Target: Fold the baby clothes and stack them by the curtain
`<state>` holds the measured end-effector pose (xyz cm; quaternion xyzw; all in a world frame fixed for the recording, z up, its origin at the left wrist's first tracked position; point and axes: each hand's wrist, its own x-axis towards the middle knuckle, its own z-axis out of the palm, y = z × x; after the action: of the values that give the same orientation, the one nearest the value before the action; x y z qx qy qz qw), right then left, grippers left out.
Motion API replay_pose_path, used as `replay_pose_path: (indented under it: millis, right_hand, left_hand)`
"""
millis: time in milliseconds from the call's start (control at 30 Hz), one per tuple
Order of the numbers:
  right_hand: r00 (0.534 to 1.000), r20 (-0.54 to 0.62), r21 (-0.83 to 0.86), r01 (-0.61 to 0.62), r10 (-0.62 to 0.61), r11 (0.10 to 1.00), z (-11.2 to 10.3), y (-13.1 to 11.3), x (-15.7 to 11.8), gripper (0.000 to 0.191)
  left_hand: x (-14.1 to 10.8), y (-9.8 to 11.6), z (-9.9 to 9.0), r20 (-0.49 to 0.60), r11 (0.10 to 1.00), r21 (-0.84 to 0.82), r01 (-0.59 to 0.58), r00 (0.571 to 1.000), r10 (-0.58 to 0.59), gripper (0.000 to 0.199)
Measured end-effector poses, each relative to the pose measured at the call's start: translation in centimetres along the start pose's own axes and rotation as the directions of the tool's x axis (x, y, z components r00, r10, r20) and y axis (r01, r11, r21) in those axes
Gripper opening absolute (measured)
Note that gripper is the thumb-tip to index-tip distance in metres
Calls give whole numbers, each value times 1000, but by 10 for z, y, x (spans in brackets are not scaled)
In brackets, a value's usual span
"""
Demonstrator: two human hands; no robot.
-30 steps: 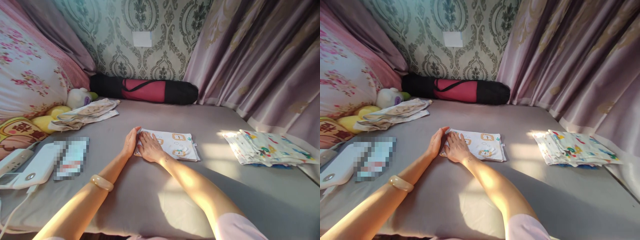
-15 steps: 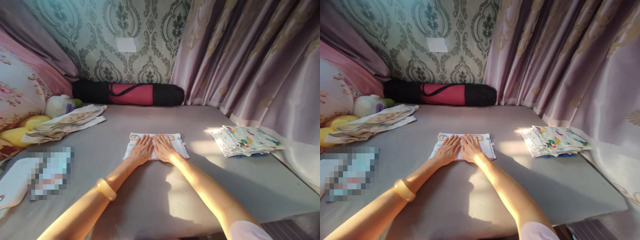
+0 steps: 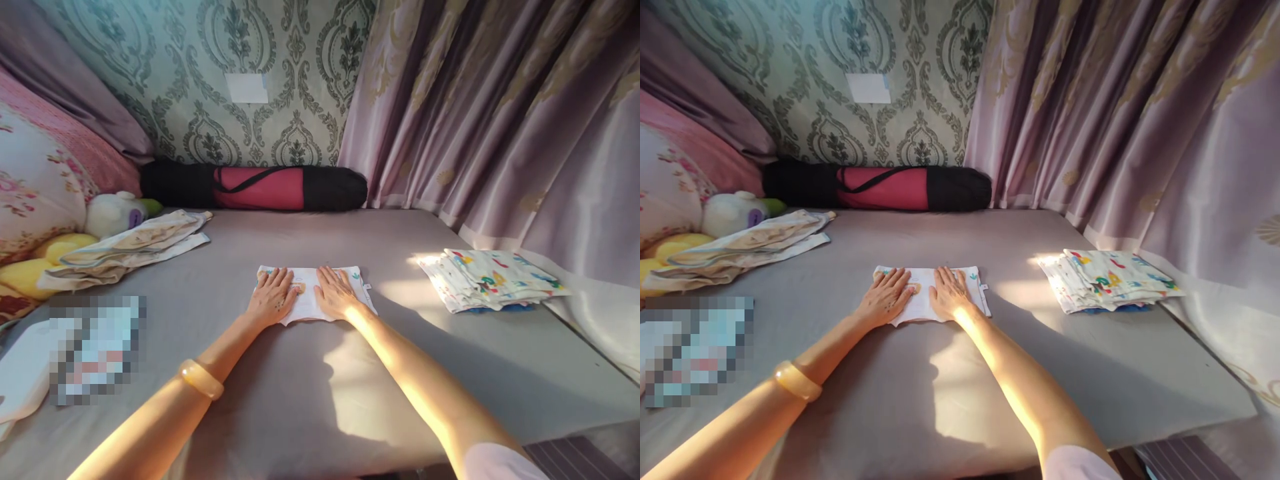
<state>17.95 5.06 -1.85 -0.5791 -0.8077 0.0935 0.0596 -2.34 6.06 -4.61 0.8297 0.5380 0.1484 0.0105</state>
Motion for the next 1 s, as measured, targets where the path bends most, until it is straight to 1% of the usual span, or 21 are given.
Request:
replay_pose_path:
  millis: [133,233,300,400,500,600,733,867,933,1000]
  right_hand:
    - [1000,-8,-8,21,-21,1000,2,6,-3,56]
    - [999,-42,-17,-19,19,1000,1,10,-6,55]
    - [999,-30,-14,-39,39,999,0,13,-6,55]
    - [999,22,14,-30,30,999,-3,21,-7,56]
    - [997,-20,-9,-72,72,997,-5,33,-12,59]
    - [992,-42,-31,-124,122,992,-2,45,-19,61]
    - [993,-50,-15,-104,103,994,6,50,-24,61]
    - [994,-42,43,-103,105,994,5,50,-22,59]
    - [990,-55,106,-126,133,986,0,51,-24,59]
    - [968,-117,169,-200,221,965,-7,55,-29,57]
  left_hand:
    - [-3,-2,4,-1,1000,-1,4,1000,-4,54]
    - [-4,-2,3,-13,1000,-7,30,999,-30,58]
    - [-3,-3,1,8,999,-9,43,999,-43,60]
    - [-1,-8,-5,76,999,-10,31,997,-31,59]
    - [-3,-18,-9,74,998,-2,69,995,-69,59]
    - [-9,-28,-8,73,994,-6,111,991,-110,64]
    - [-12,-33,-3,113,991,-13,131,985,-128,66]
    - [-10,-35,-2,159,992,-25,120,981,-115,66]
    - [-10,-38,-5,125,991,-42,124,985,-118,65]
    - [-12,-43,-10,42,983,-55,173,984,-171,65]
